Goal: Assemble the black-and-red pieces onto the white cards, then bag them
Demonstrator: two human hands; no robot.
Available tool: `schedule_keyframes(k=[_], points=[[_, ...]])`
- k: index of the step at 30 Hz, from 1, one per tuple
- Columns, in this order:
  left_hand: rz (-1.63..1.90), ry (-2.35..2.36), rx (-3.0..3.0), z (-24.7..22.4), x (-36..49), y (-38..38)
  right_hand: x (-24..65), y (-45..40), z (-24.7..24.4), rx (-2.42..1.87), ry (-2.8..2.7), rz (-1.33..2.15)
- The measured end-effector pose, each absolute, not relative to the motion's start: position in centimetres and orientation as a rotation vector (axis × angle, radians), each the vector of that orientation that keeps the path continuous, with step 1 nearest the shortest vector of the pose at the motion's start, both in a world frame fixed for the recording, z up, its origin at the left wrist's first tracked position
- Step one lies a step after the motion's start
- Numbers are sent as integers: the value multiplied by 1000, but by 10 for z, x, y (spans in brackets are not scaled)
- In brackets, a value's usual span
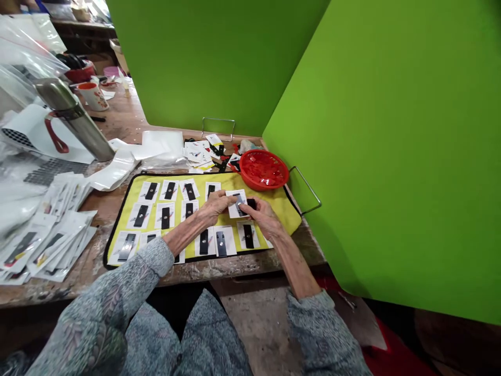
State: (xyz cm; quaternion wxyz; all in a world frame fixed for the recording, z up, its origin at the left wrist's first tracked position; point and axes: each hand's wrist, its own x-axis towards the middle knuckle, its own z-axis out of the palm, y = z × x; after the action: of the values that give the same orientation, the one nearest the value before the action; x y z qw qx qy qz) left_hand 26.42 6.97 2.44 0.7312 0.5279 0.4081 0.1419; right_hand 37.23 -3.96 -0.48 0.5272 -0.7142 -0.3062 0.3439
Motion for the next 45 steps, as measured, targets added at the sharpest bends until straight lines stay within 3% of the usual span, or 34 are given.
schedule_keyframes(k=[5, 11, 20, 28, 30, 32, 34, 45], points=[[430, 883, 1356, 33, 232, 54, 402, -34, -11, -2023, -773, 584], [416, 722, 1446, 37, 179, 31, 379, -41, 7, -2086, -837, 298], [709, 749, 900, 48, 155, 38, 277, -8, 47, -1333, -955, 1066], [793, 742, 615, 44, 114, 66, 252, 56, 48, -1341, -1338, 1108], [786, 757, 536, 40, 107, 71, 269, 85, 44, -1477, -1510, 969], [761, 792, 503, 36, 101, 72, 295, 121, 38, -1870, -1630, 482], [750, 816, 506, 32, 94, 69, 324, 156, 28, -2039, -1587, 274], [713, 937, 598, 20, 69, 60, 377, 202, -16, -2261, -1521, 35]])
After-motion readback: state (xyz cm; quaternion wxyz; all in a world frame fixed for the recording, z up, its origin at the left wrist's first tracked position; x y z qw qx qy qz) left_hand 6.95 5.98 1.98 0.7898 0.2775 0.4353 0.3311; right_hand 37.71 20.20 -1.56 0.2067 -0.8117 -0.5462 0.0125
